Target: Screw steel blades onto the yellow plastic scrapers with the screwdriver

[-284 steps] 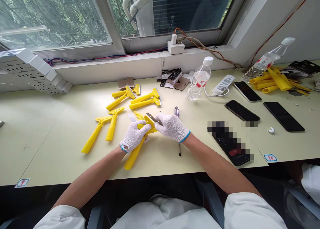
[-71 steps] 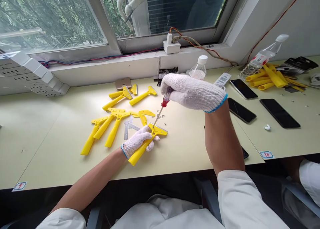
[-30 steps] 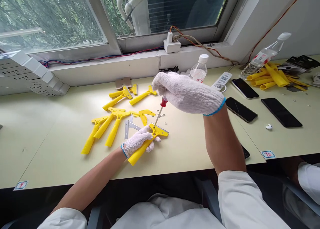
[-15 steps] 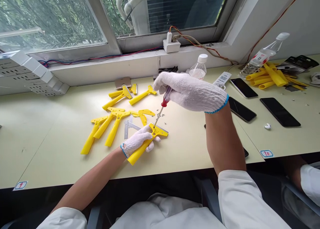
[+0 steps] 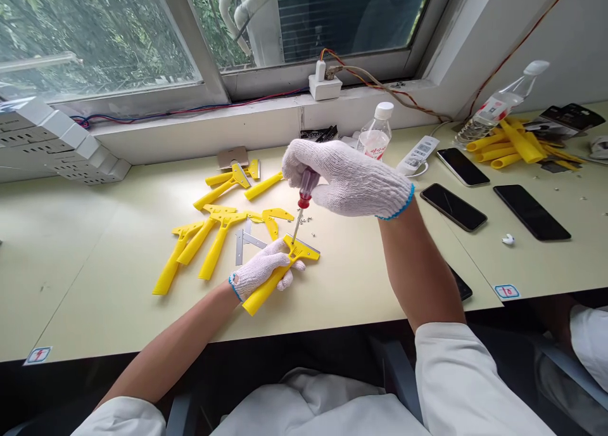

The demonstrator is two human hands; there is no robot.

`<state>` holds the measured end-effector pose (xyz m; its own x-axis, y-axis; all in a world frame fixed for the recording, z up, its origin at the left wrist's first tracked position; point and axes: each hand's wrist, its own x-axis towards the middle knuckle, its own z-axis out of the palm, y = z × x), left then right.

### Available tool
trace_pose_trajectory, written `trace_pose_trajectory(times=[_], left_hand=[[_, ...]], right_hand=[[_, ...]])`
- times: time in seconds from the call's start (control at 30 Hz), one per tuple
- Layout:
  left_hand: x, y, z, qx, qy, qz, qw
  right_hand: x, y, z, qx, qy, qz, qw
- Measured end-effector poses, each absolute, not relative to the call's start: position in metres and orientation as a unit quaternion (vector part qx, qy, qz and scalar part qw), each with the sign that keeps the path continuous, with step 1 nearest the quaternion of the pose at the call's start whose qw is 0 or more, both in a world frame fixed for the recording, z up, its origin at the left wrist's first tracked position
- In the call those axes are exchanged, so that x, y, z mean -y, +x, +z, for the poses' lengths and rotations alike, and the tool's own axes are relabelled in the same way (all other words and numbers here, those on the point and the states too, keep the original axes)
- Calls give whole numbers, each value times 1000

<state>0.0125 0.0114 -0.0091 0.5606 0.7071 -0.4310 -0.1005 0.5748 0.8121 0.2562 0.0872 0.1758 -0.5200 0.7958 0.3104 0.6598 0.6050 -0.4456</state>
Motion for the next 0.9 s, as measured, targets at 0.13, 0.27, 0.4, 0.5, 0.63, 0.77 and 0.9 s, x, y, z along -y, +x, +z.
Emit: trace_pose_trajectory(times=[0.13,0.27,0.4,0.5,0.63,0.77,0.9], left_hand=[[-12,12,-13,-393,374,253,801],[-11,12,-13,-385,374,258,803],[-11,12,-9,-389,387,255,796],[-11,12,-8,-393,385,255,795],[-12,12,-8,-398,383,253,794],[-11,13,-8,-398,391,256,790],[-12,11,-11,-387,379,259,799]], right_hand=[[-87,251,174,839,-491,39,230],[-90,260,174,874,-433,69,209],[-92,269,172,882,-389,141,225],[-95,263,167,855,-444,94,250],[-95,260,169,861,-433,97,247],[-87,266,177,885,-333,223,239],[-83,256,176,853,-427,147,260]])
